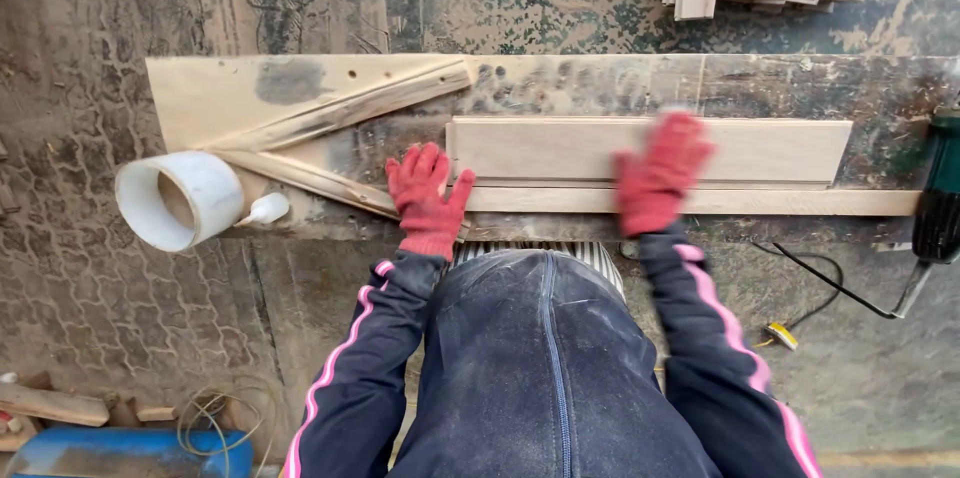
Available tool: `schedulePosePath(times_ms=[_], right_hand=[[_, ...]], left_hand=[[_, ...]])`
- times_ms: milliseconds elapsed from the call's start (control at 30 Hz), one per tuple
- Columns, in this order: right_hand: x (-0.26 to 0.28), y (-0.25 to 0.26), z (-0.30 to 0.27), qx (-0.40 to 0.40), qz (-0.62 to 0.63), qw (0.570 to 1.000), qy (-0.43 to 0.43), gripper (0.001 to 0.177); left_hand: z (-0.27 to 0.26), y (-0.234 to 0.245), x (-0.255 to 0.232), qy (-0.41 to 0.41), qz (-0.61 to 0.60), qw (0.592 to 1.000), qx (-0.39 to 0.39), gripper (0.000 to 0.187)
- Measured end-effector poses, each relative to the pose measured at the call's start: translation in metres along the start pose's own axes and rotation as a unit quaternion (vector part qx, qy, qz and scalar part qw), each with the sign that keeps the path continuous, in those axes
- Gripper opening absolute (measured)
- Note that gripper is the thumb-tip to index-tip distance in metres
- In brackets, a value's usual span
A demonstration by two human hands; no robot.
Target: The recorder sands a wooden plank first using an angle grinder with a sanding attachment and then by hand with a sanding block.
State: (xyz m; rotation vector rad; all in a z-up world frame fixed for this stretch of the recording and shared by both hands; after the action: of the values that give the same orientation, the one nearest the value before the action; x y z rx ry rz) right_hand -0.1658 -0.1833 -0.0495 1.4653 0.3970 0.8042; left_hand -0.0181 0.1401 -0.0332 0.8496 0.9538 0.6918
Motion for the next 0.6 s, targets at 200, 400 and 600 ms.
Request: schedulePosePath(times_ms=[200,400,600], right_hand=[[0.161,-0.003,-0.049,-0.012,0.122,0.924,0.363,0.088],[0.019,0.019,-0.002,-0.001,-0.02,0.984,0.176,0.045],[0.072,-0.001,-0.009,-0.001,-0.064,0.997,0.053,0.071]], left_hand=[[0.024,0.003,-0.011,0.076,0.014,0.997,0.005,0.064],[0.077,0.023,-0.034,0.114,0.143,0.929,0.323,0.075],[0.087,0.007,-0.036,0.07,0.182,0.905,0.379,0.086]])
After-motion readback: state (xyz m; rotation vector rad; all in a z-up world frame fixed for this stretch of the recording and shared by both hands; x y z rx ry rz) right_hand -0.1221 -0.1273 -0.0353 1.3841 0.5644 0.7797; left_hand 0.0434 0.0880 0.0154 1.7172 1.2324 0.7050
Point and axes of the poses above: each hand's wrist, its own z-axis towards the middle knuckle, its own y-axis out of the back of the hand, x = y × z, the point moved 3 cm from there along z, towards the middle knuckle, and after that the axes turned 12 degrees about -x, right-handed, at the moved point
